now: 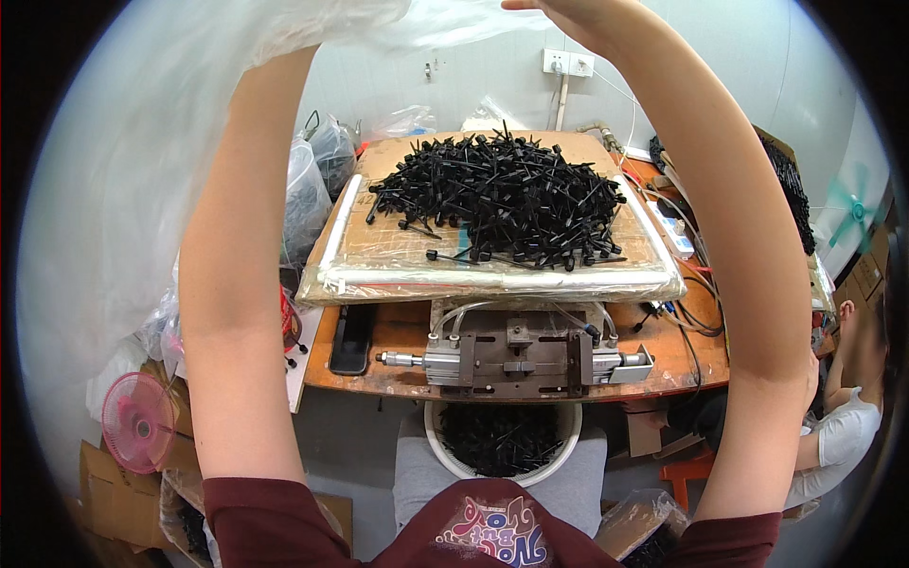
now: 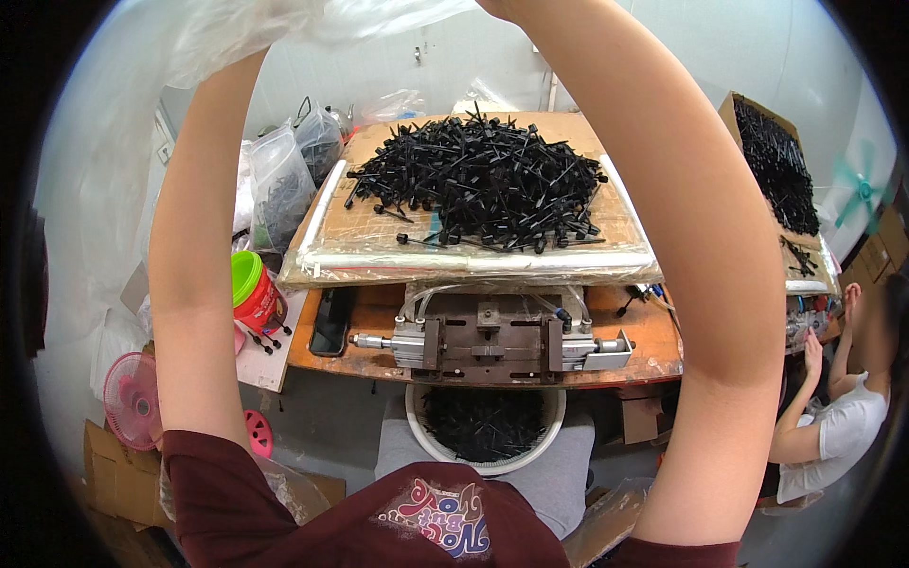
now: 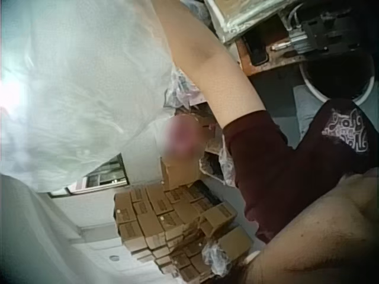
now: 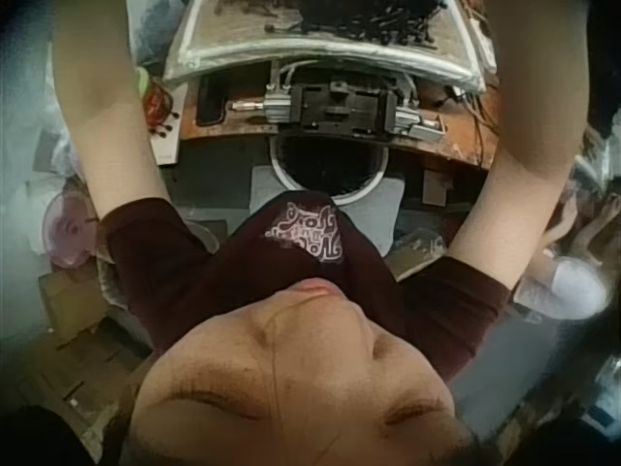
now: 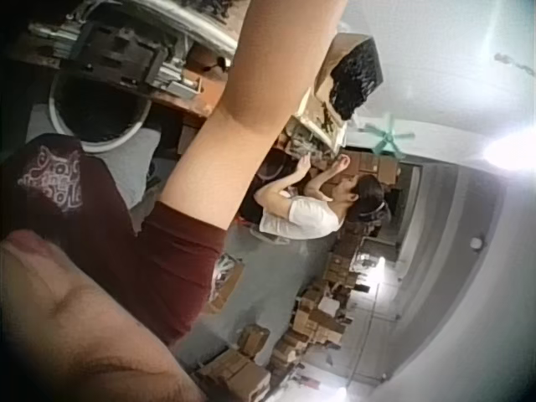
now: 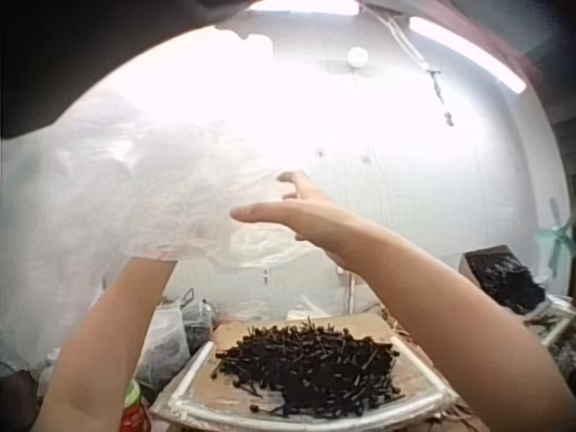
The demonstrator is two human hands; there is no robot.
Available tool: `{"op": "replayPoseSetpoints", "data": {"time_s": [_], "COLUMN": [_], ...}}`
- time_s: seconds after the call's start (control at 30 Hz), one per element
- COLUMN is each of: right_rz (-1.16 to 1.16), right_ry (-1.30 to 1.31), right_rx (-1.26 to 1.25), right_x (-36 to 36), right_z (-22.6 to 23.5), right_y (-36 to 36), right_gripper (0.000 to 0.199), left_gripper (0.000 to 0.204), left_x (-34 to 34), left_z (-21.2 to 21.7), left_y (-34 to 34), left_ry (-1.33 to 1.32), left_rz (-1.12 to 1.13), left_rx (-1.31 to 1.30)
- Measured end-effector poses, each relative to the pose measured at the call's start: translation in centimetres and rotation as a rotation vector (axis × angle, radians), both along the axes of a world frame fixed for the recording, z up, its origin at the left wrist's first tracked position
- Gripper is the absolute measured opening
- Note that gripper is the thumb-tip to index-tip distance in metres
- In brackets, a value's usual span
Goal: Assembling small black plastic components using a pneumatic press fixture.
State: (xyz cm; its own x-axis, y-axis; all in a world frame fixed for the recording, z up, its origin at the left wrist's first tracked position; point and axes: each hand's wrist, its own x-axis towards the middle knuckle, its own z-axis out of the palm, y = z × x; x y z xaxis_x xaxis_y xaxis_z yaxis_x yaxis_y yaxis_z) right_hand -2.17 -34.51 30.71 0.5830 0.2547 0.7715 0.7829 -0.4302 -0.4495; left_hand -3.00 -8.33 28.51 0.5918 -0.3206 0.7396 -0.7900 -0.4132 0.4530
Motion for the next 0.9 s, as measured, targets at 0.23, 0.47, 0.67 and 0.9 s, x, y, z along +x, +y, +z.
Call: {"op": "replayPoseSetpoints", "data": {"time_s": [0.23, 0.47, 0.67, 0.9], "right_rz": [0.012, 0.103, 0.217, 0.193], "right_ry": [0.039, 0.11, 0.139, 0.146], "right_rx": [0.009, 0.093, 0.123, -0.023], "right_x": [-0.8, -0.4, -1.7, -9.5], "right_z": [-0.2, -1.2, -0.5, -5.4], "right_y": [0.6, 0.8, 1.9, 8.7], "right_gripper": [0.049, 0.051, 0.053, 0.054], "left_gripper": [0.09, 0.089, 0.076, 0.05], "left_x": [-3.8, -7.3, -4.8, 0.4], "left_z": [1.2, 0.6, -1.5, 5.9], "left_y": [-1.3, -4.1, -4.1, 15.7], "left_ry": [0.007, 0.031, -0.627, -1.322], "left_rz": [-0.082, -0.098, 0.136, 1.135], "left_rx": [0.058, 0.106, -0.193, -0.372]}}
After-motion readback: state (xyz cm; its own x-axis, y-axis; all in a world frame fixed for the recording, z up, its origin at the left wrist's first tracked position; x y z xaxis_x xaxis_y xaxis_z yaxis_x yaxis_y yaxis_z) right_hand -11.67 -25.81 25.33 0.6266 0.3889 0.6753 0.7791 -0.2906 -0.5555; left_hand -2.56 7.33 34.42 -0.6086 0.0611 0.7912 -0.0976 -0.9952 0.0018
